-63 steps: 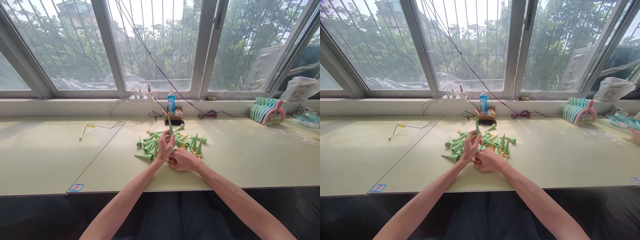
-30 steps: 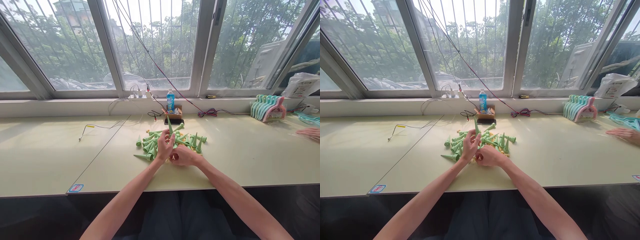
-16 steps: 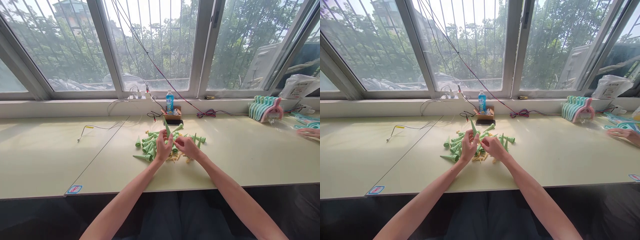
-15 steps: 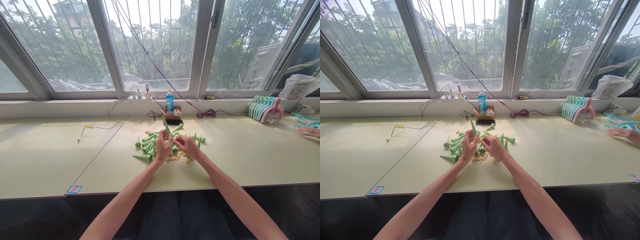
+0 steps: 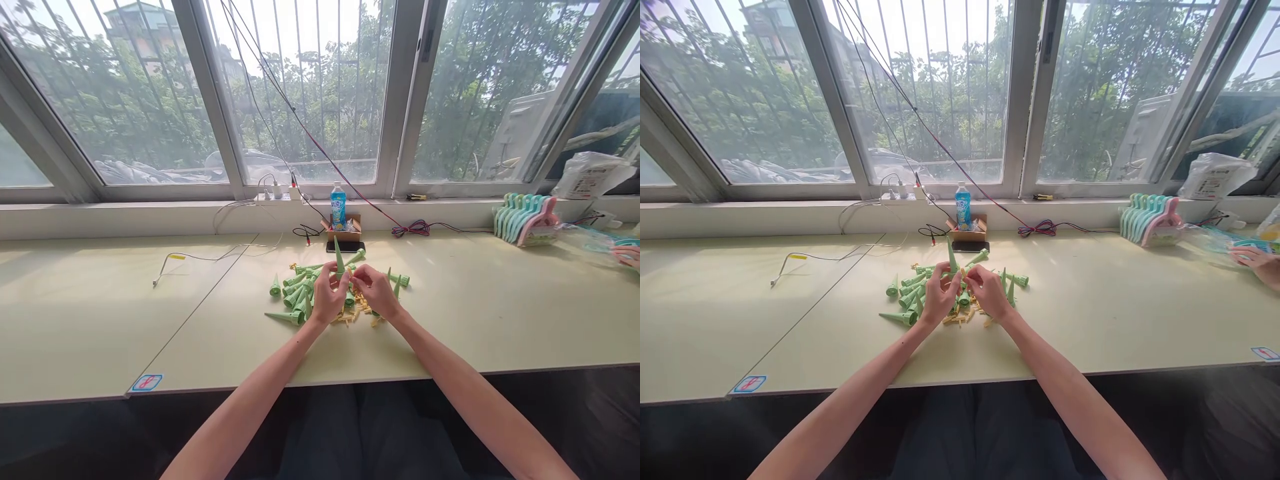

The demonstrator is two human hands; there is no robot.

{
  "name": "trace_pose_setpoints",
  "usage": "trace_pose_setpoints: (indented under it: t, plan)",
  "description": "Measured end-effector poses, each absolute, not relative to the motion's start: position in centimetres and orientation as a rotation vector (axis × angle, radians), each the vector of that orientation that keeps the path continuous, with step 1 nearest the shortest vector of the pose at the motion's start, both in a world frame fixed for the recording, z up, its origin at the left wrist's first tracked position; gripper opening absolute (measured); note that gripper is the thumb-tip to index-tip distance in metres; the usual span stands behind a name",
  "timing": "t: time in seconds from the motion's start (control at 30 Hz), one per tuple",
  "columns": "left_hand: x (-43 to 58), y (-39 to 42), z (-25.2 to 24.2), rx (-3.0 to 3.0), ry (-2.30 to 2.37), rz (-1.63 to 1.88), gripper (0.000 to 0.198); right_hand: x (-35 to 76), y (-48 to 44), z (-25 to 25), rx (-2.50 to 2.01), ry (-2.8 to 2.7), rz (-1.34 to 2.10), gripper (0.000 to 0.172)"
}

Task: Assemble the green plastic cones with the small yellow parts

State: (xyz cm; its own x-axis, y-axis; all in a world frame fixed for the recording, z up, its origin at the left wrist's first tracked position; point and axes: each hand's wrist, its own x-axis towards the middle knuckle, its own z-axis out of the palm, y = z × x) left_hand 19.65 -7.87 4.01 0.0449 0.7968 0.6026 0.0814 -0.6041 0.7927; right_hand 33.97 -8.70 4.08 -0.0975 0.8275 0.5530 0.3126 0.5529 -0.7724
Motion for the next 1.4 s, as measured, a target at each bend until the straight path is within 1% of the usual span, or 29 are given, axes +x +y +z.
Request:
trace_pose_setpoints:
  t: [0.17,0.23,0.3,0.5,0.7,0.93,1.13,1.4]
  plan:
    - [19.57,-7.94,4.06,1.759,0.880,1.594,0.028,34.02,-8.56,3.85,-0.921,-1.631,0.619,0.022]
    - [19.58,-8.02,4.05,1.770,0.877,1.571,0.028,34.04,-8.58,3.91,-0.895,-1.639,0.615,0.026]
    - [19.62,-8.08,4.02,1.784,0.874,1.548,0.028,34.04,-8.61,4.02,-0.896,-1.681,0.573,0.031]
    - [19.62,-7.80,3.99,1.777,0.955,1.604,0.028,33.99,-8.57,4.07,-1.000,-1.686,0.425,0.026]
    - [19.55,-7.43,3.66,1.797,1.017,1.619,0.028,33.98,-8.52,4.10,-1.014,-1.499,0.528,0.025]
    - [19.71,-7.49,3.46,1.877,1.033,1.563,0.028,33.87,-8.76,4.32,-1.007,-1.431,0.500,0.030]
    - [19.84,-7.55,3.38,1.886,1.019,1.547,0.028,33.71,-8.97,4.36,-0.954,-1.440,0.454,0.025]
    - [19.85,-7.63,3.39,1.898,1.042,1.510,0.028,33.68,-8.82,4.13,-0.935,-1.449,0.384,0.023]
